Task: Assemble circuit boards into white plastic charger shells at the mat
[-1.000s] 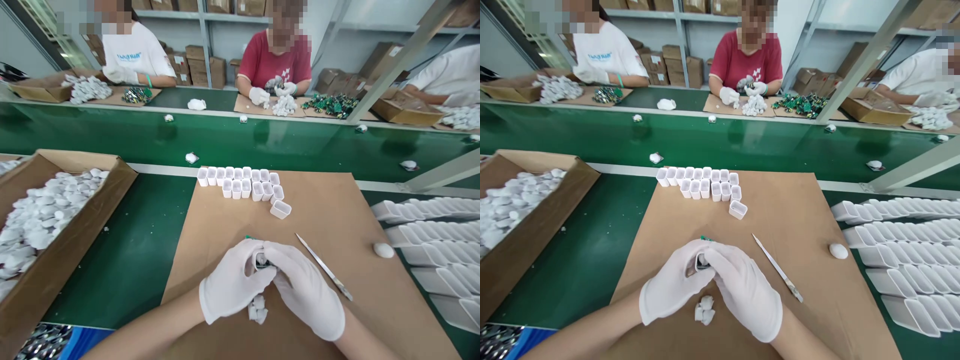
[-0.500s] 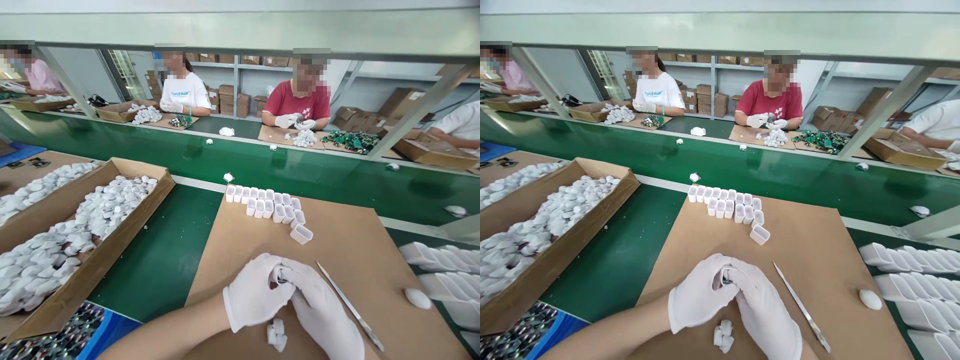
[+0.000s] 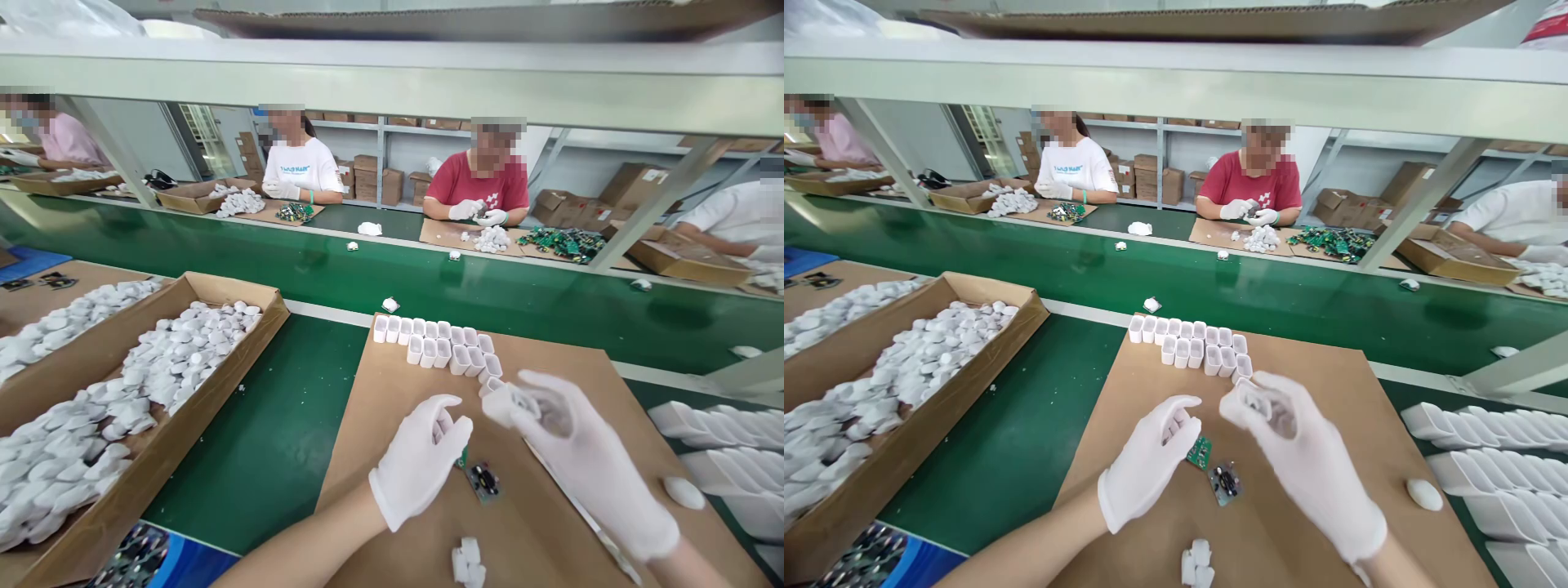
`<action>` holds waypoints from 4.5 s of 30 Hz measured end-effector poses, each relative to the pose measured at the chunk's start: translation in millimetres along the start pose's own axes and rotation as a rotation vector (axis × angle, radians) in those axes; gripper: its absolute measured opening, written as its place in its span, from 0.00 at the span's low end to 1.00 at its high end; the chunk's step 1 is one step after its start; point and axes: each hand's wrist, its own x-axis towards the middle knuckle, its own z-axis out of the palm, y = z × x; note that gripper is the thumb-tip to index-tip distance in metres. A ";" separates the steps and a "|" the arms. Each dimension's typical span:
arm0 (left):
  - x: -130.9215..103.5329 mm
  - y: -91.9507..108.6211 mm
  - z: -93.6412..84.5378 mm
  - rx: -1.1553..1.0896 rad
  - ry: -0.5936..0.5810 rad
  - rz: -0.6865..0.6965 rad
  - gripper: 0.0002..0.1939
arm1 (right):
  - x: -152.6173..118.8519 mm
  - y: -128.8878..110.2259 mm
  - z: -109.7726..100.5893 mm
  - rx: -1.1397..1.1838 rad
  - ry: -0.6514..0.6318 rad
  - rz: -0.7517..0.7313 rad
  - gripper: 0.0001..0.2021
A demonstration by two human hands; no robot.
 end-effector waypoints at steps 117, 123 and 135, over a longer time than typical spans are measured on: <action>45.4 -21.0 -17.6 0.679 0.173 0.080 0.19 | -114.0 16.4 3.2 0.952 -0.188 0.377 0.20; 43.2 -22.2 -18.0 0.696 0.140 0.131 0.15 | -119.1 24.3 -3.8 0.957 -0.180 0.390 0.22; 16.6 -5.3 -7.6 0.978 -0.299 0.557 0.16 | -116.8 26.5 -1.7 0.869 -0.109 0.452 0.16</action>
